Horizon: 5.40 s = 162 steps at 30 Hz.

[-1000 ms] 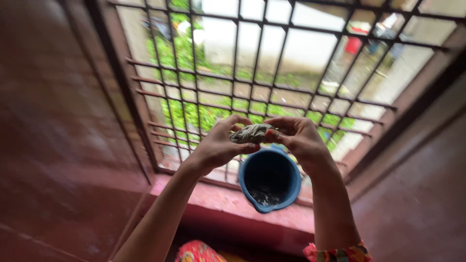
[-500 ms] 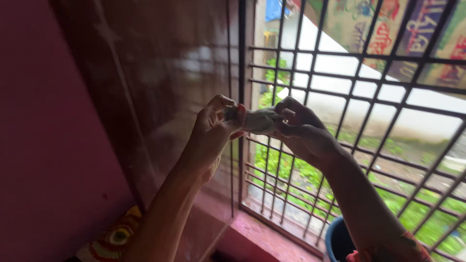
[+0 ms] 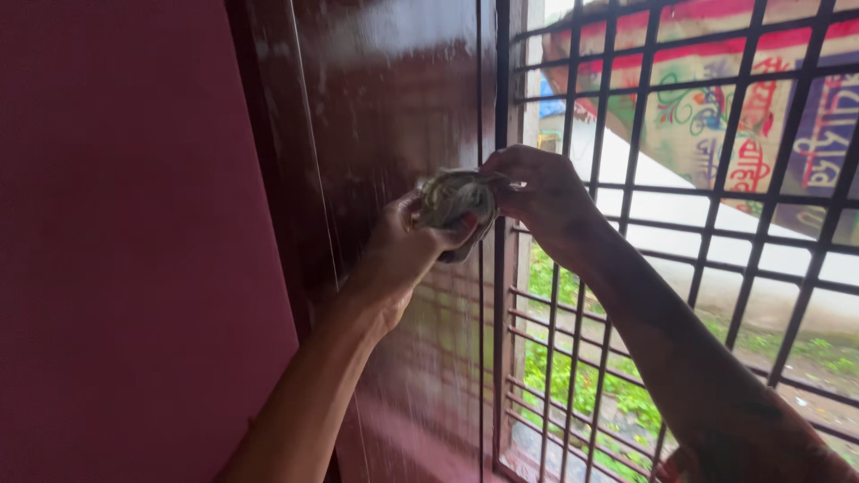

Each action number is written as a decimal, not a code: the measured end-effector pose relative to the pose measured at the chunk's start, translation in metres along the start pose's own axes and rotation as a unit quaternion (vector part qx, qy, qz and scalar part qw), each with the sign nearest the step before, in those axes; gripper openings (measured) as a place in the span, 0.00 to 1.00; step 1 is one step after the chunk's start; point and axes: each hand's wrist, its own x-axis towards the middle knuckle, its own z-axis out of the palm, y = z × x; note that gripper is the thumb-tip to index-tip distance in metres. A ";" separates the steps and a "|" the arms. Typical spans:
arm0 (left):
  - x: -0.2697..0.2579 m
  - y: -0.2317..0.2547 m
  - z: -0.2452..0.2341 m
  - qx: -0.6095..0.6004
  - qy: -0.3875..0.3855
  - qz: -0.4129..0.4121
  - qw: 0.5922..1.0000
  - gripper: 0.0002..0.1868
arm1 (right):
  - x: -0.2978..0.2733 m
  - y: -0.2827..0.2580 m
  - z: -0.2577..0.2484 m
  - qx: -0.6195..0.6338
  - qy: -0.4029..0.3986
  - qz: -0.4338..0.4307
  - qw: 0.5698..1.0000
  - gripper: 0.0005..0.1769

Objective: The person wipes a wooden window panel with a cloth, then dips the cloth into a bucket of water and wrings it out before continuing to wipe the panel.

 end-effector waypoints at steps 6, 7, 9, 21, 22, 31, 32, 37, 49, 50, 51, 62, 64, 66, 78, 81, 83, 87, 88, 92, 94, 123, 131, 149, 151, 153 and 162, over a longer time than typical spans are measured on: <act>0.002 0.030 0.011 0.081 0.046 -0.001 0.996 0.31 | 0.022 -0.023 -0.012 0.036 0.040 -0.070 0.996 0.13; 0.004 0.034 0.012 0.065 0.079 -0.004 0.995 0.31 | 0.026 -0.027 -0.015 0.046 0.012 -0.059 0.997 0.14; 0.010 0.042 0.010 0.029 0.105 0.013 0.994 0.28 | 0.032 -0.034 -0.023 0.063 -0.040 -0.039 0.996 0.16; 0.005 0.128 0.030 0.090 0.161 0.018 0.983 0.20 | 0.043 -0.058 -0.023 0.210 0.003 -0.034 0.977 0.20; 0.001 0.136 0.029 0.066 0.164 0.020 0.984 0.26 | 0.043 -0.055 -0.026 0.236 -0.008 -0.035 0.971 0.17; 0.002 0.144 0.039 0.051 0.149 0.001 0.987 0.28 | 0.041 -0.066 -0.012 0.289 0.014 0.014 0.957 0.16; 0.000 0.145 0.040 0.059 0.139 0.002 0.989 0.31 | 0.040 -0.072 -0.007 0.265 0.003 0.003 0.964 0.20; -0.005 0.147 0.031 0.078 0.054 0.042 0.995 0.35 | 0.036 -0.089 -0.008 0.229 -0.016 -0.018 0.973 0.28; 0.017 0.159 0.020 0.456 0.010 0.242 0.856 0.21 | 0.058 -0.069 0.043 0.319 0.038 -0.164 0.933 0.34; 0.019 0.163 0.020 0.482 -0.001 0.239 0.843 0.16 | 0.058 -0.071 0.054 0.287 0.039 -0.180 0.940 0.36; 0.021 0.167 0.017 0.510 -0.013 0.228 0.829 0.16 | 0.060 -0.074 0.061 0.256 0.041 -0.196 0.946 0.38; 0.019 0.207 -0.056 0.363 0.258 0.349 0.825 0.18 | 0.129 -0.070 0.108 0.008 0.270 -0.177 0.946 0.16; 0.033 0.193 -0.073 0.273 0.220 0.406 0.844 0.26 | 0.133 -0.067 0.131 -0.074 0.234 -0.211 0.946 0.18; 0.053 0.179 -0.088 0.216 0.175 0.420 0.864 0.32 | 0.126 -0.062 0.148 -0.381 0.242 -0.408 0.794 0.26; 0.062 0.157 -0.106 0.018 0.071 0.324 0.943 0.31 | 0.113 -0.048 0.154 -0.410 0.100 -0.474 0.773 0.28; 0.067 0.150 -0.112 -0.012 0.050 0.333 0.941 0.31 | 0.161 -0.075 0.147 -0.419 0.130 -0.432 0.788 0.28; 0.072 0.150 -0.113 -0.026 0.042 0.361 0.931 0.31 | 0.188 -0.097 0.144 -0.392 0.150 -0.435 0.797 0.28; 0.069 0.150 -0.114 -0.014 0.059 0.325 0.944 0.31 | 0.189 -0.096 0.148 -0.338 0.144 -0.428 0.825 0.27; 0.067 0.151 -0.113 -0.024 0.066 0.315 0.947 0.30 | 0.180 -0.088 0.152 -0.324 0.139 -0.431 0.830 0.28; 0.054 0.149 -0.113 -0.026 0.074 0.319 0.944 0.31 | 0.115 -0.049 0.158 -0.353 0.114 -0.447 0.814 0.28; 0.054 0.148 -0.111 -0.100 0.051 0.333 0.936 0.31 | 0.097 -0.044 0.160 -0.353 0.085 -0.436 0.823 0.28; 0.077 0.131 -0.110 0.161 0.173 0.398 0.886 0.37 | 0.256 -0.024 -0.022 -0.271 0.208 -0.370 0.864 0.23; 0.078 0.129 -0.110 0.130 0.177 0.405 0.888 0.36 | 0.243 -0.020 0.009 -0.257 0.245 -0.334 0.874 0.25; 0.079 0.126 -0.116 0.181 0.206 0.423 0.863 0.34 | 0.175 -0.031 0.070 -0.439 0.202 -0.299 0.822 0.29; 0.080 0.126 -0.115 0.158 0.193 0.427 0.869 0.34 | 0.176 -0.016 0.030 -0.360 0.225 -0.258 0.868 0.26; 0.081 0.129 -0.115 0.141 0.189 0.425 0.874 0.34 | 0.177 -0.004 0.008 -0.329 0.242 -0.274 0.871 0.24; 0.077 0.127 -0.111 0.130 0.199 0.424 0.874 0.34 | 0.136 0.050 0.020 -0.389 0.288 -0.237 0.842 0.25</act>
